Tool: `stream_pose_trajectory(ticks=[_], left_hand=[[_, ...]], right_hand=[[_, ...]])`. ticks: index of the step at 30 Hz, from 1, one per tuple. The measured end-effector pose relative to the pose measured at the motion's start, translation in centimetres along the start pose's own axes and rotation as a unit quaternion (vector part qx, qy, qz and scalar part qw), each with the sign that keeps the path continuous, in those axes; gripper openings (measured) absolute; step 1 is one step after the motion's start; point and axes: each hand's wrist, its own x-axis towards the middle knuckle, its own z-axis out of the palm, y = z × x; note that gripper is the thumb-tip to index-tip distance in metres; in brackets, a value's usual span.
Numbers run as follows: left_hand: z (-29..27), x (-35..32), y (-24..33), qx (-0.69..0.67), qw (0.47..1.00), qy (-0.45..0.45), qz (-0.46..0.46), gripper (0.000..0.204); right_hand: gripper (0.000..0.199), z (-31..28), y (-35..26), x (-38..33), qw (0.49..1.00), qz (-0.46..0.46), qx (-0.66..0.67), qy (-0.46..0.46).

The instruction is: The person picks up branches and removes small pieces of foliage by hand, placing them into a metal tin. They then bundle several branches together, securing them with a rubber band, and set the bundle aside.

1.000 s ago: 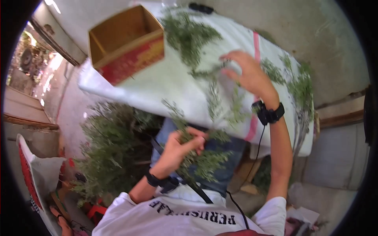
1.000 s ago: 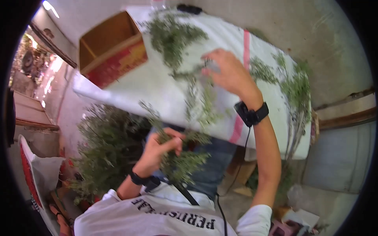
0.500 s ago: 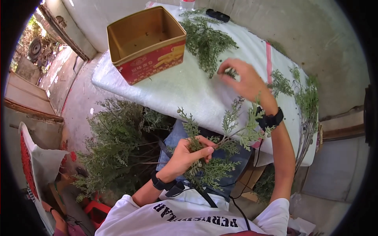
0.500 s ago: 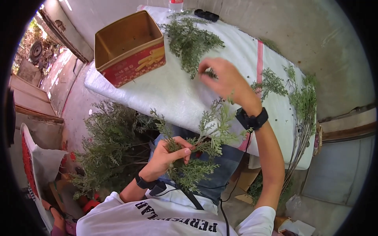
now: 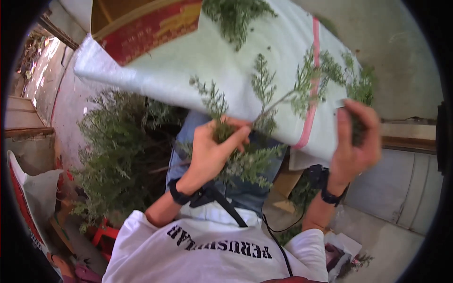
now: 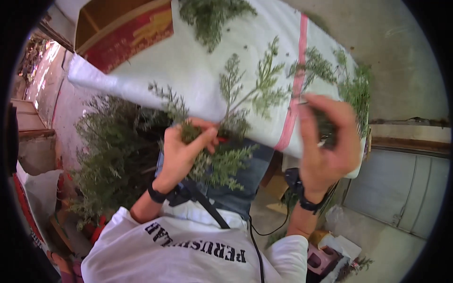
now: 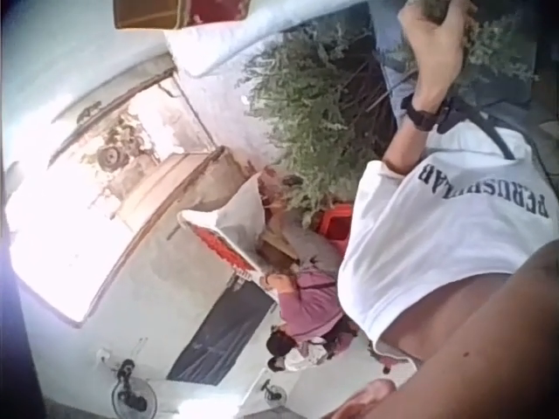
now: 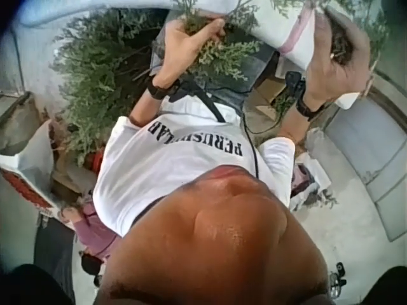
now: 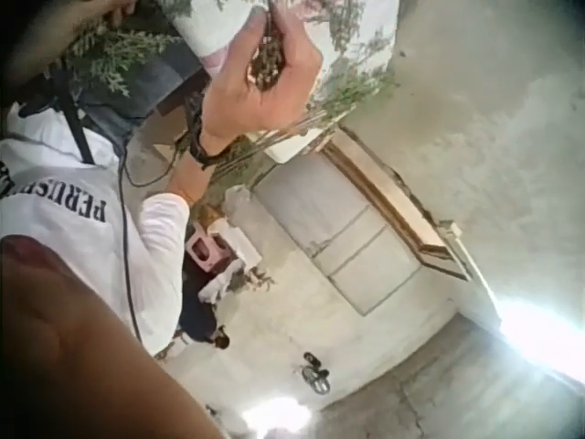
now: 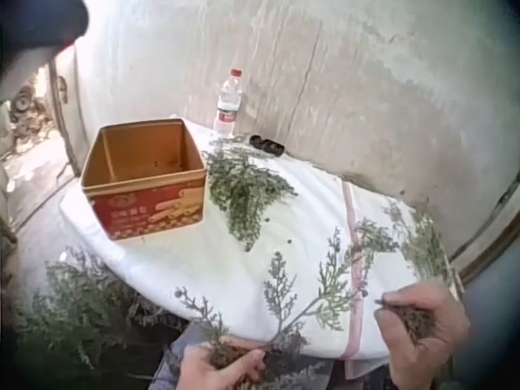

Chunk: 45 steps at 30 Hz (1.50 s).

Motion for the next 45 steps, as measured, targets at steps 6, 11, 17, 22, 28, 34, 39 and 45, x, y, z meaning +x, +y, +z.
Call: stream_pose_trajectory(ticks=[6, 11, 17, 22, 28, 34, 39, 45], left_hand=[[1.2, 0.9, -1.2, 0.026, 0.999, -0.019, -0.012, 0.018], [1.6, 1.2, -0.9, 0.084, 0.996, -0.012, 0.006, 0.020], [2.1, 0.9, -1.5, 0.130, 0.991, 0.002, 0.026, 0.021], [2.3, 1.1, -1.2, 0.153, 0.988, 0.009, 0.013, 0.019], [2.2, 1.1, -1.8, 0.209, 0.976, 0.013, 0.058, 0.016], [2.2, 1.0, -1.9, 0.191, 0.979, 0.014, 0.065, 0.018], [2.3, 1.4, -1.7, 0.205, 0.975, 0.000, 0.092, 0.015], [1.9, 1.5, -1.9, 0.231, 0.967, -0.002, 0.108, 0.012]], right_hand=[[0.019, 4.4, 2.1, -5.8, 0.966, 0.075, 0.164, -0.188], [0.016, 5.5, 3.7, -6.1, 0.957, 0.083, 0.172, -0.220], [0.016, 5.5, 4.5, -6.6, 0.948, 0.069, 0.208, -0.232], [0.018, 5.4, 4.6, -6.7, 0.950, 0.068, 0.199, -0.230], [0.019, 5.6, 5.0, -6.8, 0.953, 0.056, 0.191, -0.230], [0.020, 5.6, 5.1, -7.2, 0.957, 0.051, 0.180, -0.223], [0.023, 5.7, 4.7, -6.6, 0.969, 0.000, 0.127, -0.211], [0.024, 6.2, 4.8, -6.8, 0.972, -0.017, 0.113, -0.204]])
